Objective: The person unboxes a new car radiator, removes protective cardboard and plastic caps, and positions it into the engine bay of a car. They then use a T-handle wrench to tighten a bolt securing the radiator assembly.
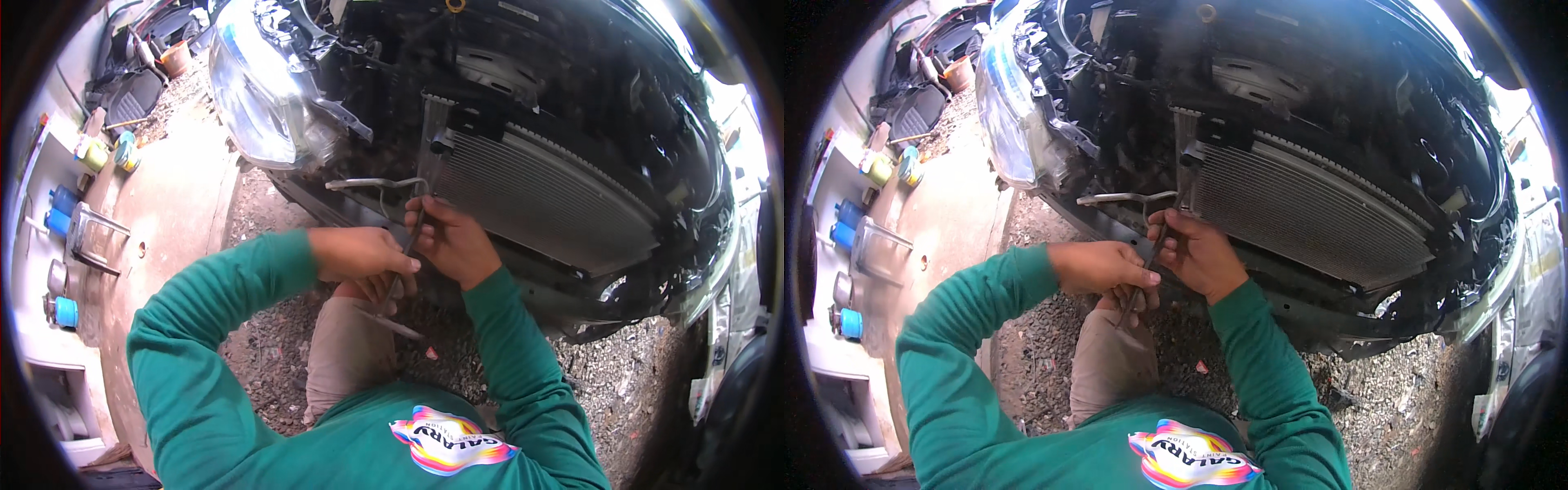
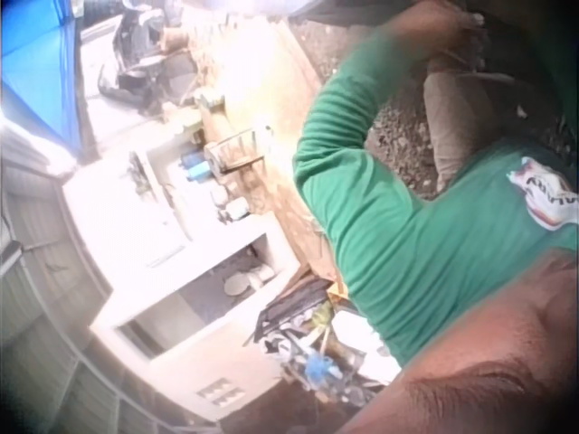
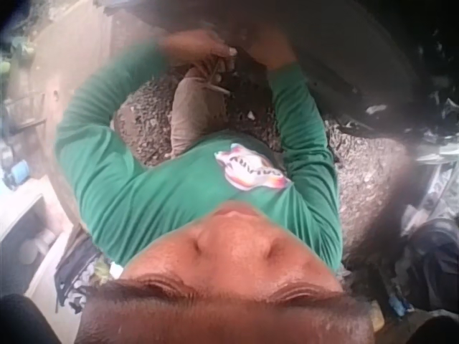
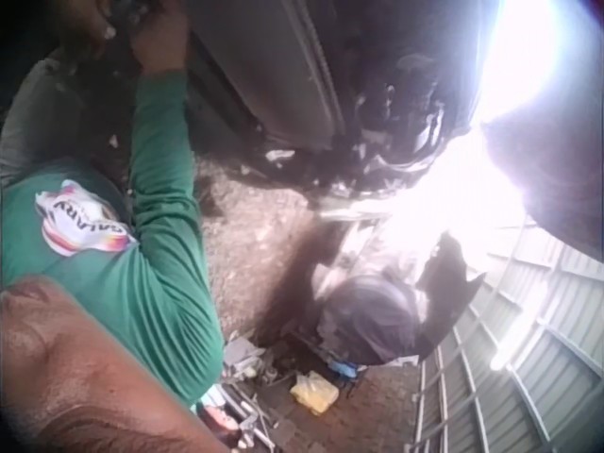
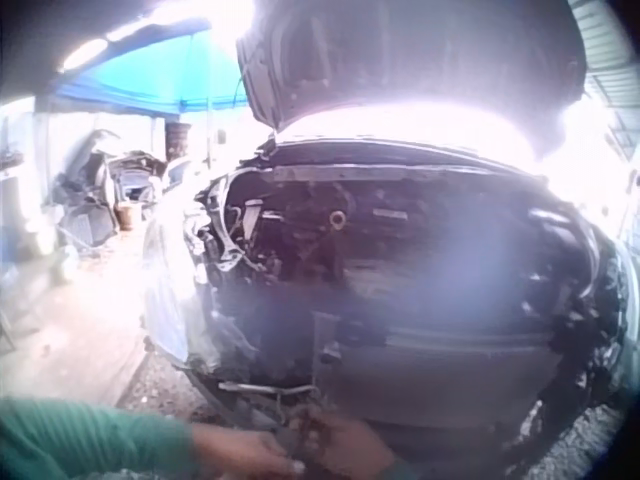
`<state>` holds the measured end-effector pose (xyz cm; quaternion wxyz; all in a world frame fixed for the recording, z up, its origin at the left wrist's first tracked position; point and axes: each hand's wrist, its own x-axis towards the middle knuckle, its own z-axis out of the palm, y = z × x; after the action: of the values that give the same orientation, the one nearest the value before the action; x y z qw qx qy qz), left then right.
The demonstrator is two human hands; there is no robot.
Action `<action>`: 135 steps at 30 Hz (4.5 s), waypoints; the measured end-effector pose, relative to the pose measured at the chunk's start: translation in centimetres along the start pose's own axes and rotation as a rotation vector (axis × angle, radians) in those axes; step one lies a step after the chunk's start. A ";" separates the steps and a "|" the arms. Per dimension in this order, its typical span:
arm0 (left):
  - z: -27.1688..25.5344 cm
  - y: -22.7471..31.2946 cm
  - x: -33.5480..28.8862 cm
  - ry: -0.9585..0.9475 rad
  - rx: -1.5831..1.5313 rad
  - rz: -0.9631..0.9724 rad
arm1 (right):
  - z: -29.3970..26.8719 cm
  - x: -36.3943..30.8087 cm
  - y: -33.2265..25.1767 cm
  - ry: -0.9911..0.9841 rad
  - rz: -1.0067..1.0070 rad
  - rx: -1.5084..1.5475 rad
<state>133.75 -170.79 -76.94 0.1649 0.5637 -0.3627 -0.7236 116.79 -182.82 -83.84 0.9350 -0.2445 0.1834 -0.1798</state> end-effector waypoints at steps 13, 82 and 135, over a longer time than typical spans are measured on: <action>-0.1 1.5 0.5 0.037 -0.100 -0.032 | -1.2 1.2 -2.4 0.029 -0.175 -0.089; 0.0 -1.6 6.0 0.880 -0.378 0.607 | -5.2 -0.2 -3.6 0.272 -0.267 -1.673; -12.9 5.6 15.7 1.322 0.318 1.081 | -1.9 5.2 -5.3 0.524 -0.772 -1.489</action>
<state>139.97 -189.17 -85.21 0.5821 0.6353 -0.5073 -0.0108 119.22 -190.07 -83.94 0.3344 -0.7867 0.3663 -0.3675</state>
